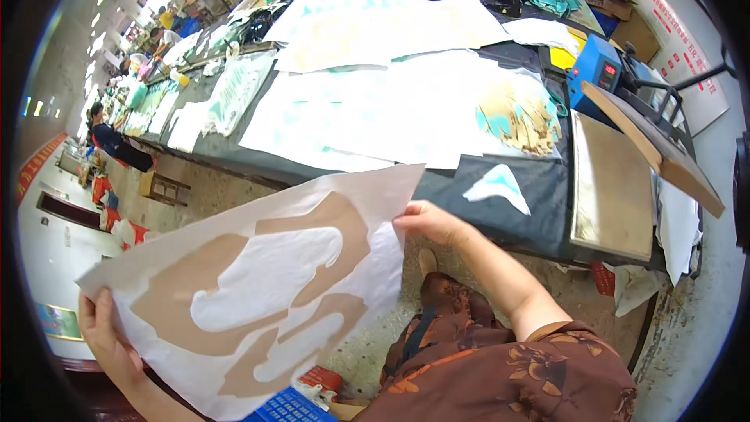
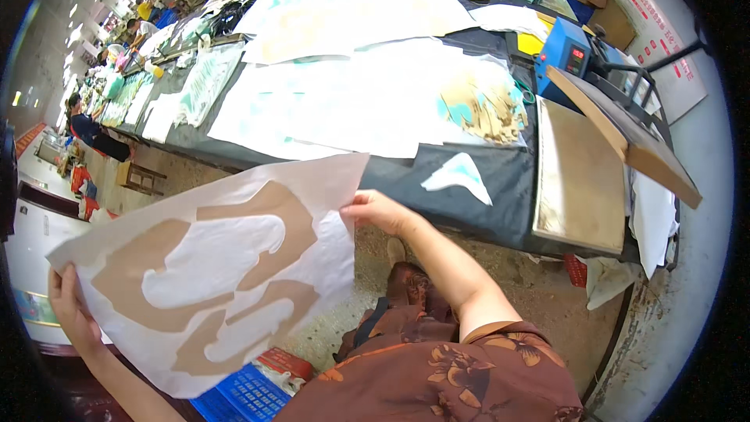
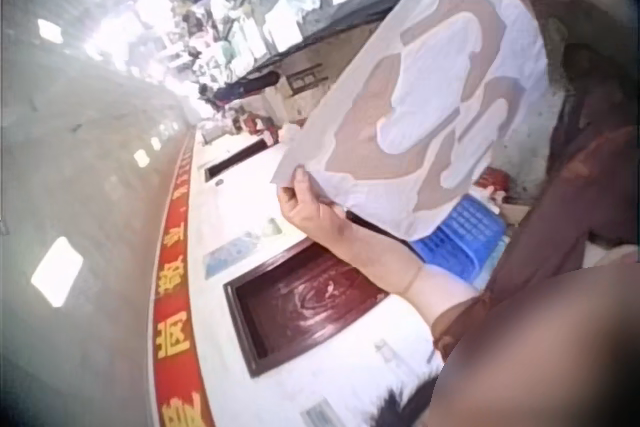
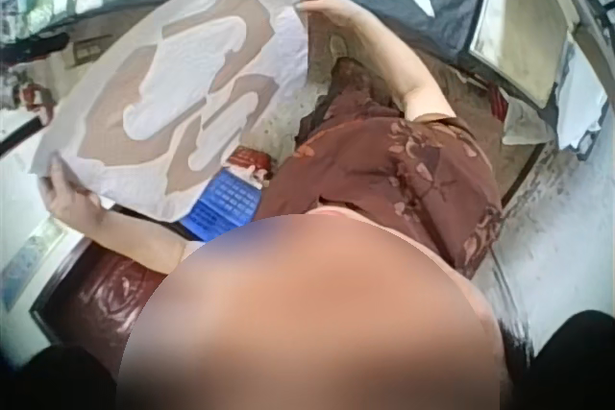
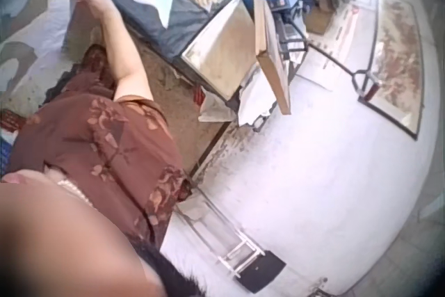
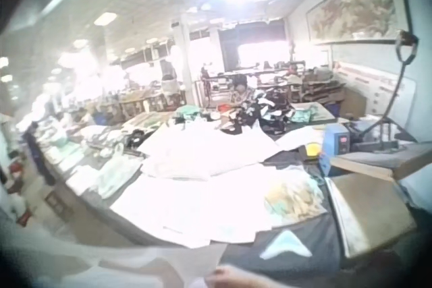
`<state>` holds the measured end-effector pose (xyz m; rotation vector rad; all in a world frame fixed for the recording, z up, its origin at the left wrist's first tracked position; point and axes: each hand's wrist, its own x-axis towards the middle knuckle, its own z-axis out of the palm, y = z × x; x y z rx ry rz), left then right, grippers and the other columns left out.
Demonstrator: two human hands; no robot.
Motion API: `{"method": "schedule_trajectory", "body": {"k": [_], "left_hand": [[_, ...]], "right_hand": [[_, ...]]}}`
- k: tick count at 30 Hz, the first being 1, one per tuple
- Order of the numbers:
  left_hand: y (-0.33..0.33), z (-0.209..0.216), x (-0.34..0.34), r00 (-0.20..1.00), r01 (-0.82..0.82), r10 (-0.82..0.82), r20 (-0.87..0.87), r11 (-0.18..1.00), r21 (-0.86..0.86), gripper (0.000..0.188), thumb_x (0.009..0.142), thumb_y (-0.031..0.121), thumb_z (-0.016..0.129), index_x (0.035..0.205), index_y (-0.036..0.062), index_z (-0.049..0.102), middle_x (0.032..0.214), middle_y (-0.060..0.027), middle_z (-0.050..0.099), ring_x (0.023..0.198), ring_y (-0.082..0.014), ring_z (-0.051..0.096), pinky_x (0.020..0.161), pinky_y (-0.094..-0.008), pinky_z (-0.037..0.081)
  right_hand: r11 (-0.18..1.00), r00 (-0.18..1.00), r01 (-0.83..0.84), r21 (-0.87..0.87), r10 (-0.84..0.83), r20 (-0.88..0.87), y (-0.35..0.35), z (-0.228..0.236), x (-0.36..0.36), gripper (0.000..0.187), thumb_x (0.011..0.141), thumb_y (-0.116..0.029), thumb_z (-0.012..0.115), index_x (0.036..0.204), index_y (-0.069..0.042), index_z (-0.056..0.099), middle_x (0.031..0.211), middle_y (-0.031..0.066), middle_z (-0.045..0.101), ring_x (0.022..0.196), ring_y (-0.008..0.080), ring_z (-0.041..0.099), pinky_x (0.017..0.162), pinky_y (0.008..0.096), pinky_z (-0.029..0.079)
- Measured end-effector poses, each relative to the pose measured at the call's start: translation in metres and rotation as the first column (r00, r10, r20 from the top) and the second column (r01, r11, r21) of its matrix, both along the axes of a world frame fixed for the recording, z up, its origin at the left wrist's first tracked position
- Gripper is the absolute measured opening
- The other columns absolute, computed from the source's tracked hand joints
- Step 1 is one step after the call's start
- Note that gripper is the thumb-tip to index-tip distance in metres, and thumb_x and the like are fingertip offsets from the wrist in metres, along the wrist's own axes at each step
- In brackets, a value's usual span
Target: Applying heat-transfer graphics to shoe upper components using a heat press machine.
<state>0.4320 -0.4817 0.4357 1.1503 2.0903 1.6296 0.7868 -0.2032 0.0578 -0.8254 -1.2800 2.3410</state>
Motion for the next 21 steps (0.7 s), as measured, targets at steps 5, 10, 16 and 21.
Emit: {"method": "schedule_trajectory", "body": {"k": [5, 10, 16, 21], "left_hand": [[0.025, -0.015, -0.048, 0.999, -0.009, 0.014, 0.052, 0.996, -0.086, 0.035, 0.098, 0.016, 0.057, 0.129, -0.0007, 0.053, 0.122, -0.0105, 0.060, 0.113, -0.0181, 0.056, 0.100, -0.0317, 0.042], [0.040, -0.019, -0.105, 0.955, -0.231, 0.220, 0.199, 0.972, 0.035, 0.043, 0.100, 0.021, 0.055, 0.137, 0.0009, 0.047, 0.130, -0.0126, 0.056, 0.119, -0.0231, 0.054, 0.102, -0.0354, 0.041], [0.049, -0.013, -0.210, 0.737, -0.206, -0.028, -0.675, 0.942, -0.265, 0.043, 0.097, 0.017, 0.058, 0.129, -0.0121, 0.052, 0.125, -0.0234, 0.059, 0.112, -0.0341, 0.057, 0.094, -0.0418, 0.046], [0.133, -0.033, -0.267, 0.972, -0.195, 0.169, -0.162, 0.967, -0.161, 0.049, 0.097, 0.027, 0.059, 0.133, -0.0057, 0.052, 0.119, -0.0235, 0.059, 0.104, -0.0351, 0.059, 0.085, -0.0441, 0.050]], "right_hand": [[0.999, 0.996, -0.002, -0.041, -0.002, -0.095, 0.075, 0.033, -0.060, 0.027, 0.089, -0.029, 0.070, 0.109, -0.010, 0.066, 0.090, -0.0072, 0.057, 0.080, 0.0058, 0.050, 0.069, 0.0261, 0.042], [0.950, 0.948, -0.310, 0.037, 0.312, -0.067, 0.115, 0.012, -0.118, 0.032, 0.085, -0.033, 0.073, 0.107, -0.011, 0.063, 0.092, -0.0067, 0.056, 0.086, 0.0047, 0.051, 0.074, 0.0246, 0.042], [0.987, 0.995, -0.091, 0.130, 0.095, -0.022, 0.118, -0.011, -0.224, 0.013, 0.082, -0.019, 0.067, 0.088, -0.008, 0.064, 0.082, -0.0037, 0.056, 0.076, 0.0060, 0.047, 0.066, 0.0260, 0.041], [0.962, 0.999, -0.034, 0.271, 0.024, 0.042, 0.176, 0.037, -0.232, 0.021, 0.087, -0.021, 0.061, 0.080, -0.004, 0.051, 0.076, -0.0020, 0.046, 0.072, 0.0099, 0.041, 0.064, 0.0297, 0.039]]}}
